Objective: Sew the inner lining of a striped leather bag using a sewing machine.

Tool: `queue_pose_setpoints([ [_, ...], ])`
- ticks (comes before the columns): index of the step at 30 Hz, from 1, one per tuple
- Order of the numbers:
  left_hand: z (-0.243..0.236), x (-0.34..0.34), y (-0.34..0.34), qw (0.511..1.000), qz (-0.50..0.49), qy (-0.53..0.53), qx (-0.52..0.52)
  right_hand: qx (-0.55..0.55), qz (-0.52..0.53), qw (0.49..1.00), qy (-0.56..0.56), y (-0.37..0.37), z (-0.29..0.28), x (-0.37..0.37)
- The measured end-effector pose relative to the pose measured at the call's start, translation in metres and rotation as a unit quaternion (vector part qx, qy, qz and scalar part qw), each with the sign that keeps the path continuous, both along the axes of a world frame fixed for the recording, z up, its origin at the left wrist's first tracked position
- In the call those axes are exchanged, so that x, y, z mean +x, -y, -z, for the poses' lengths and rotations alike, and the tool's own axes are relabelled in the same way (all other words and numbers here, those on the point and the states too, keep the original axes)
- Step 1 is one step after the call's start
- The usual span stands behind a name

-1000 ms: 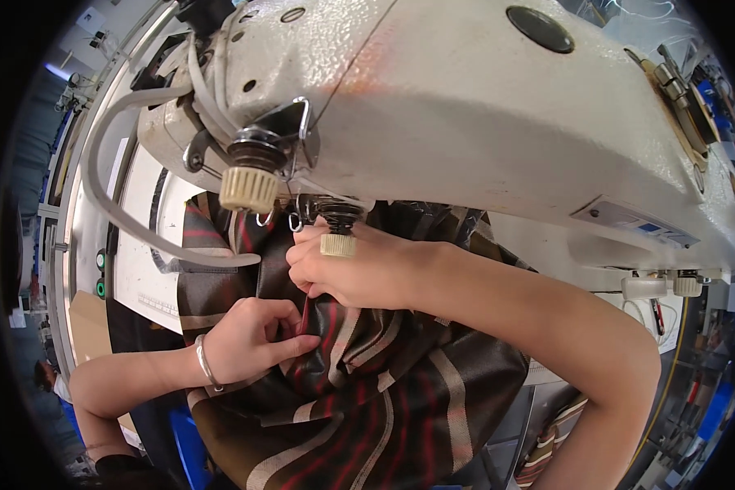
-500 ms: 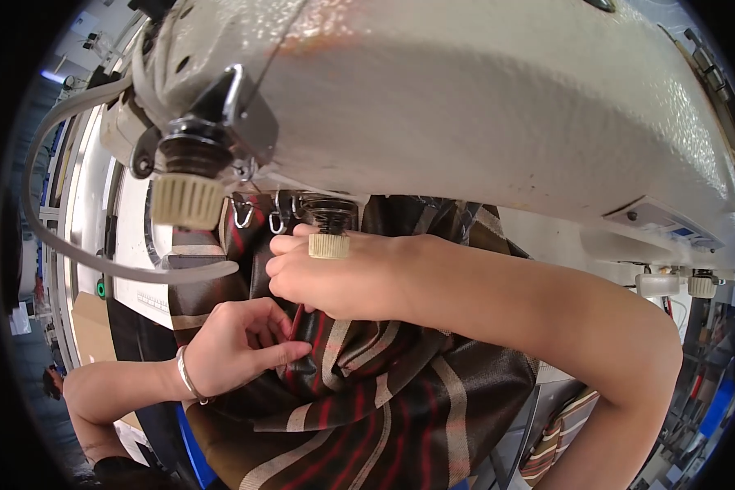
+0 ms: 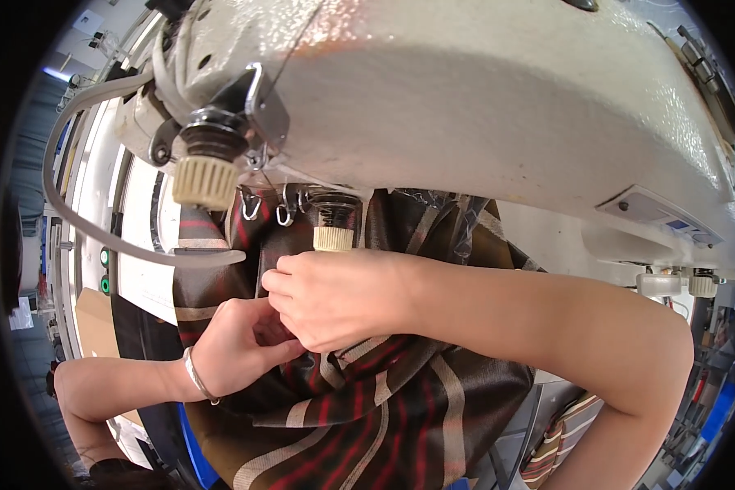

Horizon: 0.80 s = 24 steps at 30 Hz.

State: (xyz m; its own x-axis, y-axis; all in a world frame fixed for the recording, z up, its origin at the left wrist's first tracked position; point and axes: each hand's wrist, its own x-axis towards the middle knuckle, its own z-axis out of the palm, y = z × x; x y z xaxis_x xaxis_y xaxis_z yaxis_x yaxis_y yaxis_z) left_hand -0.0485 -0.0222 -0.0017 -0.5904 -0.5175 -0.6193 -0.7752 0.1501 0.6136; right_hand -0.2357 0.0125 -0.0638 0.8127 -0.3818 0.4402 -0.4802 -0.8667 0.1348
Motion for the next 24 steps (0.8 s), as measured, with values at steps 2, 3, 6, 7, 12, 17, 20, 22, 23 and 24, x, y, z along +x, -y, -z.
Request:
queue_pose_setpoints([
  [2, 0.000, 0.000, -0.002, 1.000, -0.003, -0.010, 0.000, 0.001, 0.000, 1.000, 0.010, 0.001, -0.001, 0.003],
  [3, -0.001, 0.001, -0.002, 1.000, -0.013, 0.000, 0.006, -0.009, -0.007, 1.000, -0.019, 0.001, -0.002, 0.004],
  [6, -0.002, 0.002, -0.007, 0.999, -0.001, -0.017, -0.031, -0.025, -0.022, 0.995, -0.090, 0.000, -0.004, 0.007],
  [7, -0.003, 0.003, -0.008, 0.999, 0.002, -0.028, -0.040, -0.022, -0.023, 0.994, -0.104, -0.001, -0.006, 0.007],
  [12, -0.002, 0.007, -0.012, 0.998, 0.022, -0.010, -0.064, -0.009, -0.014, 0.993, -0.118, -0.003, -0.010, 0.006],
  [17, 0.003, 0.007, -0.008, 0.988, 0.070, -0.061, -0.125, 0.024, 0.008, 0.993, -0.115, -0.007, -0.006, 0.005],
  [20, -0.001, 0.011, -0.005, 0.997, 0.043, -0.052, -0.043, 0.067, 0.022, 0.996, -0.060, -0.009, -0.002, 0.006],
  [22, -0.005, 0.013, -0.004, 0.995, -0.032, -0.031, 0.088, 0.106, 0.018, 0.993, 0.041, -0.008, 0.000, 0.004],
  [23, -0.005, 0.014, -0.002, 0.993, -0.032, -0.031, 0.108, 0.132, 0.023, 0.987, 0.086, -0.008, 0.000, 0.003],
  [24, -0.005, 0.014, 0.000, 0.994, -0.019, -0.025, 0.101, 0.141, 0.007, 0.983, 0.120, -0.008, 0.000, 0.002],
])
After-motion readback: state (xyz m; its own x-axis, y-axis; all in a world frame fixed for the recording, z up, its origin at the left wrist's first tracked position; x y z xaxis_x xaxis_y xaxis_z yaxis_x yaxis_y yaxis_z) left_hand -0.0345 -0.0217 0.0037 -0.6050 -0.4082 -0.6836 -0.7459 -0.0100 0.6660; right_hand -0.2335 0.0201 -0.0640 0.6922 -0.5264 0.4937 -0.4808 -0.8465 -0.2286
